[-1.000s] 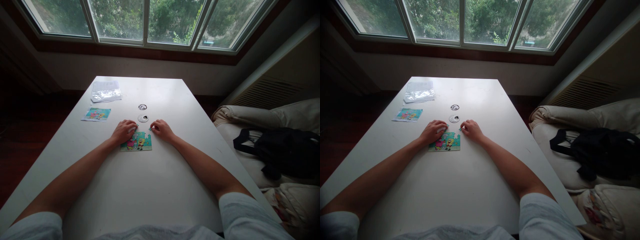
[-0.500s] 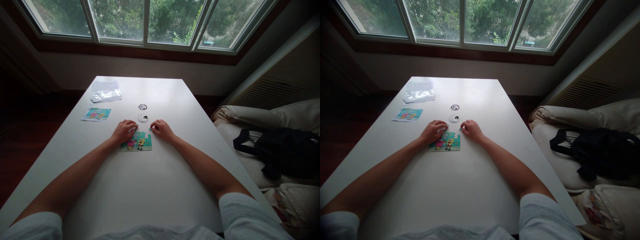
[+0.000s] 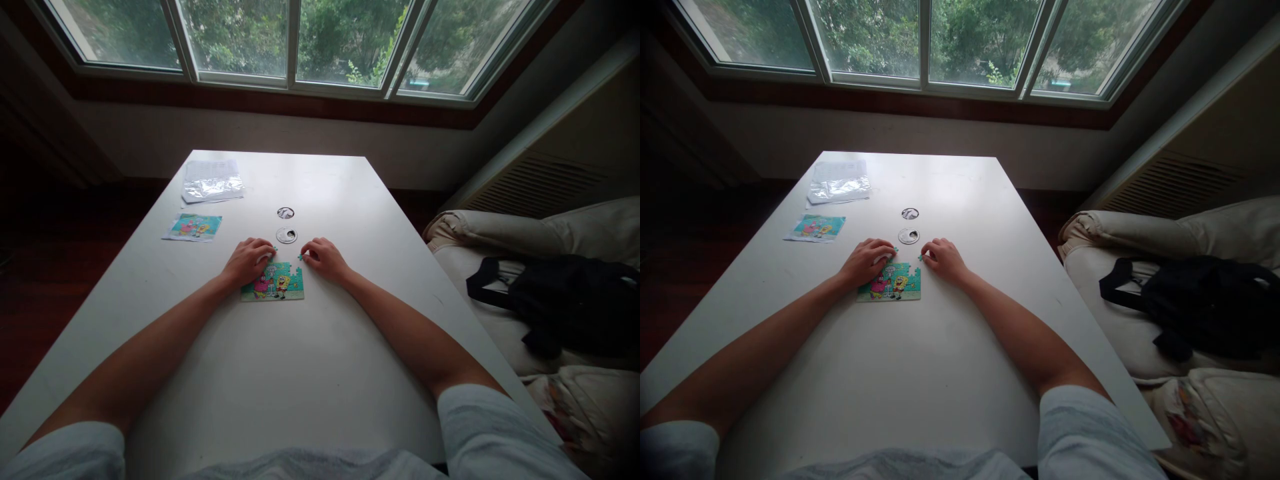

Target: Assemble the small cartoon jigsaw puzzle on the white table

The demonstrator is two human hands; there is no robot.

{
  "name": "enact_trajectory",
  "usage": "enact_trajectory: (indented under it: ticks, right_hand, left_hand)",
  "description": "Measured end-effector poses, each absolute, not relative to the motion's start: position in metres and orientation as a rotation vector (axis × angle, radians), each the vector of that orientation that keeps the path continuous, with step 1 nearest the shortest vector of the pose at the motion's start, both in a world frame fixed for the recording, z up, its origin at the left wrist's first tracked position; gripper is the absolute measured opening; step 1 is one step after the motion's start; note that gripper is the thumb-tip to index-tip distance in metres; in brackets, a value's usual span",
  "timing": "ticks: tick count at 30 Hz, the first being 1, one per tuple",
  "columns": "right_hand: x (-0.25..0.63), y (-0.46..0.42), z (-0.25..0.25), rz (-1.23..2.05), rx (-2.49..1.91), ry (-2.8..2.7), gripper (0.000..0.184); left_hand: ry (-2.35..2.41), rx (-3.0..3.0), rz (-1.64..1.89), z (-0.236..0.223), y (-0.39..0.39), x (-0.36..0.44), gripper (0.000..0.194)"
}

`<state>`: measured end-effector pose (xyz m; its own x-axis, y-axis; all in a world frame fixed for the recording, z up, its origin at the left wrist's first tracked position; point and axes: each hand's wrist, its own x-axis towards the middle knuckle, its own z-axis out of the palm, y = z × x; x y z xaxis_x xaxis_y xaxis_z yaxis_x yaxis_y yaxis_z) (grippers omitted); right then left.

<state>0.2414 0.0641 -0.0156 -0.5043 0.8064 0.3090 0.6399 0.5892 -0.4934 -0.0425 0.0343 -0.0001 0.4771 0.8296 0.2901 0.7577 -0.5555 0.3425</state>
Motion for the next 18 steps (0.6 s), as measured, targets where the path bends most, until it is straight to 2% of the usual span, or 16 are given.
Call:
enact_trajectory:
  ticks: [18]
  right_hand:
    - [0.2419, 0.0636, -0.016, 0.435, -1.145, -2.311, 0.009]
  left_hand:
    - [1.22, 2.556, 0.579, 0.0045, 0.0314, -0.0421, 0.027]
